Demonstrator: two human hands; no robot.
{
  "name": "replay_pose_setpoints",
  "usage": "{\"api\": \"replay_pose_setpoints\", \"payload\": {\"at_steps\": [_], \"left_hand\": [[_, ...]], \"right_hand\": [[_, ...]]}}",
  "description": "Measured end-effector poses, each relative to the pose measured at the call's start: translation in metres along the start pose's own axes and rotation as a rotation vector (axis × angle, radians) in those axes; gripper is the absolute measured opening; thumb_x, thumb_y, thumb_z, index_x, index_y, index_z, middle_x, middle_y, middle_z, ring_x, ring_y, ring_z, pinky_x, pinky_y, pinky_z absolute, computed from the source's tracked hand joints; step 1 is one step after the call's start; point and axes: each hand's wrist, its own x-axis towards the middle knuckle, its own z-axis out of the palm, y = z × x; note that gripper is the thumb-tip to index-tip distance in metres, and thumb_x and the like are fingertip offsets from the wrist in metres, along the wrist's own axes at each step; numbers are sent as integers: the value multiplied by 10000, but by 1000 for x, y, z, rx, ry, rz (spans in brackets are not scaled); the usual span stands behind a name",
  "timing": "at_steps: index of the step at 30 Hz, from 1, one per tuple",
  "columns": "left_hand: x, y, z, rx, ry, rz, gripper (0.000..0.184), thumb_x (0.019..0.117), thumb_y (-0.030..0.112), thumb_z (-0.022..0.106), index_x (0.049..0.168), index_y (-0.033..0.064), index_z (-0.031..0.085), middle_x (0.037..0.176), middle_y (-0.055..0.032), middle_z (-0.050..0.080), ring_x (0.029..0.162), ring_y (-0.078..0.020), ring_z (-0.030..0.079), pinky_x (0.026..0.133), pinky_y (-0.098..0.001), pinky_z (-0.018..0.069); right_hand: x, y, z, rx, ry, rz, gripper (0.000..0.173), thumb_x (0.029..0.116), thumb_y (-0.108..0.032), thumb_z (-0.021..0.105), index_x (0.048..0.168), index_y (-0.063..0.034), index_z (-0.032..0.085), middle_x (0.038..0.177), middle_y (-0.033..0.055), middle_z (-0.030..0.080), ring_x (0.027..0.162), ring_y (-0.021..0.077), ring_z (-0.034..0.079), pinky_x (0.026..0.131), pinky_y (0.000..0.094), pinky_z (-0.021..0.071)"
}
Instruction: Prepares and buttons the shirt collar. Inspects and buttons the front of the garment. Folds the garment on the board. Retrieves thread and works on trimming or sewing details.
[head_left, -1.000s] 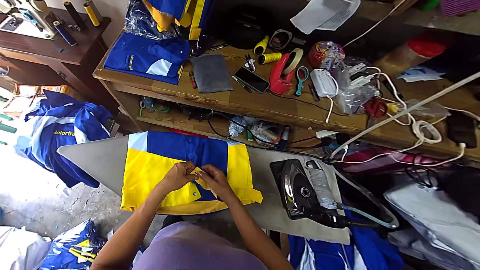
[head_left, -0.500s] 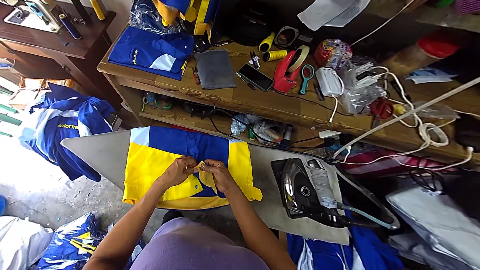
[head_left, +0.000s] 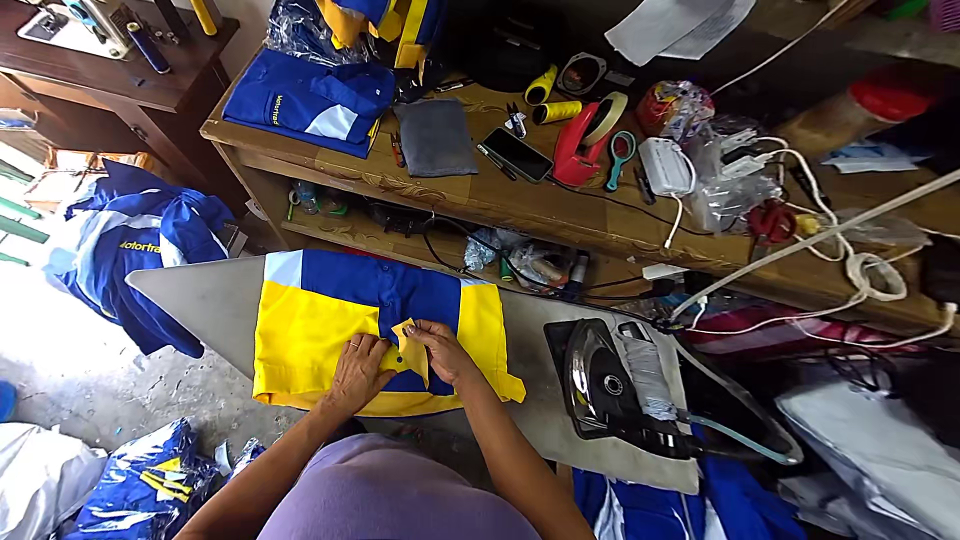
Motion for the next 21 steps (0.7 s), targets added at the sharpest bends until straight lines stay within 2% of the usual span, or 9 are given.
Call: {"api": "replay_pose_setpoints", "payload": {"at_steps": [3, 7, 8, 10, 12, 15, 17, 19, 21], "left_hand": [[4, -6, 2, 35, 21, 37, 294, 941, 299, 641, 1141, 96, 713, 1097, -157, 705, 1086, -360, 666, 882, -498, 550], [6, -7, 2, 55, -8, 44, 365, 923, 403, 673, 1124, 100, 715, 1113, -159, 691, 1095, -367, 651, 878, -508, 542], [7, -7, 3, 51, -4, 50, 337, 936, 379, 666, 1106, 93, 722, 1098, -160, 692, 1085, -370, 653, 872, -508, 542], [9, -8, 6, 37, 21, 62, 233, 974, 238, 593, 1045, 64, 732, 1045, -161, 699, 1052, -365, 667, 858, -490, 554], [12, -9, 4, -4, 36, 53, 219, 982, 139, 528, 997, 26, 715, 1021, -170, 698, 1043, -363, 670, 888, -467, 558], [15, -6, -9, -110, -23, 21, 250, 1013, 133, 455, 1035, 4, 668, 1032, -169, 696, 1072, -336, 663, 965, -415, 534], [13, -6, -14, -153, -71, 62, 258, 1011, 203, 493, 1065, 19, 665, 1041, -160, 697, 1070, -326, 660, 963, -414, 531], [10, -5, -9, -119, -93, 131, 349, 969, 367, 643, 1116, 52, 679, 1088, -153, 699, 1094, -337, 655, 946, -456, 544], [9, -3, 4, -45, -83, 169, 395, 926, 396, 695, 1166, 83, 696, 1144, -155, 689, 1131, -348, 647, 942, -472, 553]], "right_hand": [[-1, -2, 1, 54, 4, 57, 182, 1043, -98, 553, 953, 1, 677, 839, 62, 701, 771, 133, 686, 749, 318, 594], [0, 0, 1, 51, 1, 43, 175, 1036, -94, 566, 946, -2, 682, 833, 59, 705, 766, 129, 686, 737, 312, 593], [-1, 1, 0, 47, -2, 35, 177, 1037, -94, 564, 942, -2, 682, 830, 57, 703, 764, 127, 684, 738, 311, 591], [0, 1, -1, 31, -9, 15, 182, 1038, -97, 559, 929, -11, 677, 821, 49, 694, 760, 124, 678, 737, 312, 587], [2, 1, -3, 7, -4, -12, 189, 1042, -106, 556, 914, -24, 668, 808, 37, 681, 751, 116, 667, 731, 306, 581], [6, -3, -10, -41, 28, -61, 205, 1044, -108, 552, 885, -34, 658, 785, 19, 656, 737, 102, 643, 720, 291, 561], [8, -4, -12, -56, 46, -74, 204, 1044, -108, 554, 889, -32, 662, 793, 17, 659, 747, 98, 642, 734, 286, 558], [12, -3, -14, -66, 61, -76, 199, 1043, -108, 558, 894, -31, 664, 797, 16, 661, 750, 95, 640, 739, 283, 556], [15, -2, -15, -87, 69, -75, 199, 1039, -115, 569, 893, -23, 668, 790, 22, 660, 741, 98, 638, 734, 285, 555]]}}
